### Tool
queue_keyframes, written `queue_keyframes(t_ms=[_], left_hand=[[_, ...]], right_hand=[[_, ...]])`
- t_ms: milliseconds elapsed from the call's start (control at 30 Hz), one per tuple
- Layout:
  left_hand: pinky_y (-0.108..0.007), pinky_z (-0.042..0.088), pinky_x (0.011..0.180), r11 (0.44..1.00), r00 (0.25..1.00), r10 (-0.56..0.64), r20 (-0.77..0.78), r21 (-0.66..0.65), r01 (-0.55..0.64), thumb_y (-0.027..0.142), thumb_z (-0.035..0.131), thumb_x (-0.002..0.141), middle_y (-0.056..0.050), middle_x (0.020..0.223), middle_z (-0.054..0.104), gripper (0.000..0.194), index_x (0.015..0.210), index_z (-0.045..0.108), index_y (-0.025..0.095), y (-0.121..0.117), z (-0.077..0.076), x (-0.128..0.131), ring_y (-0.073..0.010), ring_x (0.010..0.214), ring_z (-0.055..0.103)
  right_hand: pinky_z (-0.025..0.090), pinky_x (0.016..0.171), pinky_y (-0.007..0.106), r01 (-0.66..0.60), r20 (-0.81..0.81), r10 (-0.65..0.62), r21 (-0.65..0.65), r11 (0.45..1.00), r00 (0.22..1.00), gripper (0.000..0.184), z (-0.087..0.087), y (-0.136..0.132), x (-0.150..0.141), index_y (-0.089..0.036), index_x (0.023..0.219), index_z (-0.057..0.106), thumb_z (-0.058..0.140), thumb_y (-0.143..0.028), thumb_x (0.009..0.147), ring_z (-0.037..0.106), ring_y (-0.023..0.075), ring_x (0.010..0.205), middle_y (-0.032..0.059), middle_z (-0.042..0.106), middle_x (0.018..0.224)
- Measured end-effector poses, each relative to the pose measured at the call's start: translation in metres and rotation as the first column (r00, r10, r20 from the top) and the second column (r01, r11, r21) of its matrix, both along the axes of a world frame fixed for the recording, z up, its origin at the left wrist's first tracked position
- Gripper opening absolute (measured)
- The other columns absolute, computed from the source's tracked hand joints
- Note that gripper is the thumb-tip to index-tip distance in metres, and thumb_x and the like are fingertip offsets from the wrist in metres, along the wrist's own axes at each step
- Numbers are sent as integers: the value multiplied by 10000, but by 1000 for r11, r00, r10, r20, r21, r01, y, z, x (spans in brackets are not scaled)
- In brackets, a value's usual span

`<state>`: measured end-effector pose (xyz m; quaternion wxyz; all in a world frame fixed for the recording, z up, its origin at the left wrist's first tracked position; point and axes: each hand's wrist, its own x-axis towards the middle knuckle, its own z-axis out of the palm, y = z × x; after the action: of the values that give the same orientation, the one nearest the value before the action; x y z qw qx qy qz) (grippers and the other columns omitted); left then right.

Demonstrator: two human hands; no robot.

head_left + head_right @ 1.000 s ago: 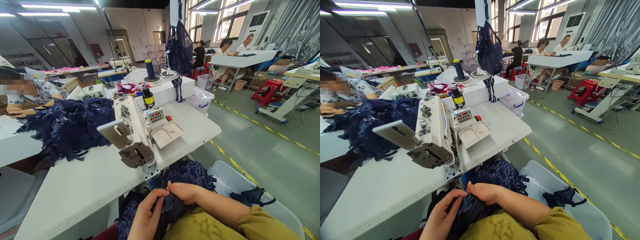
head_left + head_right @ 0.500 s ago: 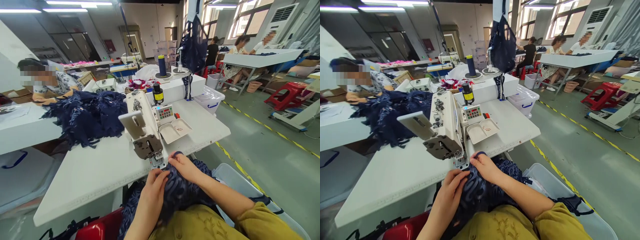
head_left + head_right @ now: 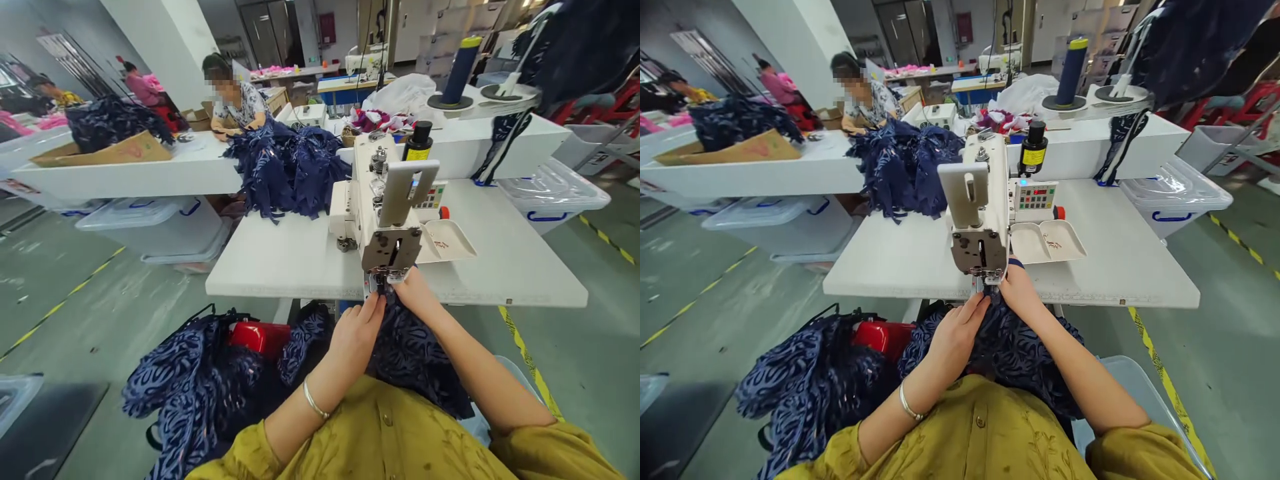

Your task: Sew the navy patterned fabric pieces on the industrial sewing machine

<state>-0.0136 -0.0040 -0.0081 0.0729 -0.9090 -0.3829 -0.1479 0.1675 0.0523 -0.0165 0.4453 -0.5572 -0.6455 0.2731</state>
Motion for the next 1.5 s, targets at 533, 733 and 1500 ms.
queue_keyframes(t_ms=[533, 733, 1500], left_hand=[[-320, 537, 793, 999, 999, 53, 0, -14, -53, 23, 275, 891, -211, 1295, 563, 468, 1333, 428, 46, 1, -6, 15, -204, 945, 655], [-318, 545, 794, 997, 996, 71, -52, 14, -71, 20, 292, 900, -232, 1279, 567, 459, 1339, 425, 25, -2, -5, 19, -213, 986, 654], [-288, 513, 964, 922, 917, -100, 386, -310, 231, 87, 390, 953, -106, 1226, 604, 332, 1217, 575, 165, 4, 6, -9, -163, 1099, 610]], right_hand=[[519, 869, 431, -6, -55, 8, 50, 999, 998, 298, 7, 16, -4, -160, 970, 675, 508, -327, 789, 642, 273, 972, 124, 709, 1040], [522, 867, 421, 5, -104, -4, 17, 1000, 995, 310, 12, 17, -6, -145, 989, 654, 495, -342, 811, 631, 271, 987, 132, 696, 1055], [530, 800, 381, -134, -250, 36, -389, 912, 968, 478, -45, -68, 69, -176, 886, 688, 439, -584, 893, 650, 220, 799, 76, 703, 840]])
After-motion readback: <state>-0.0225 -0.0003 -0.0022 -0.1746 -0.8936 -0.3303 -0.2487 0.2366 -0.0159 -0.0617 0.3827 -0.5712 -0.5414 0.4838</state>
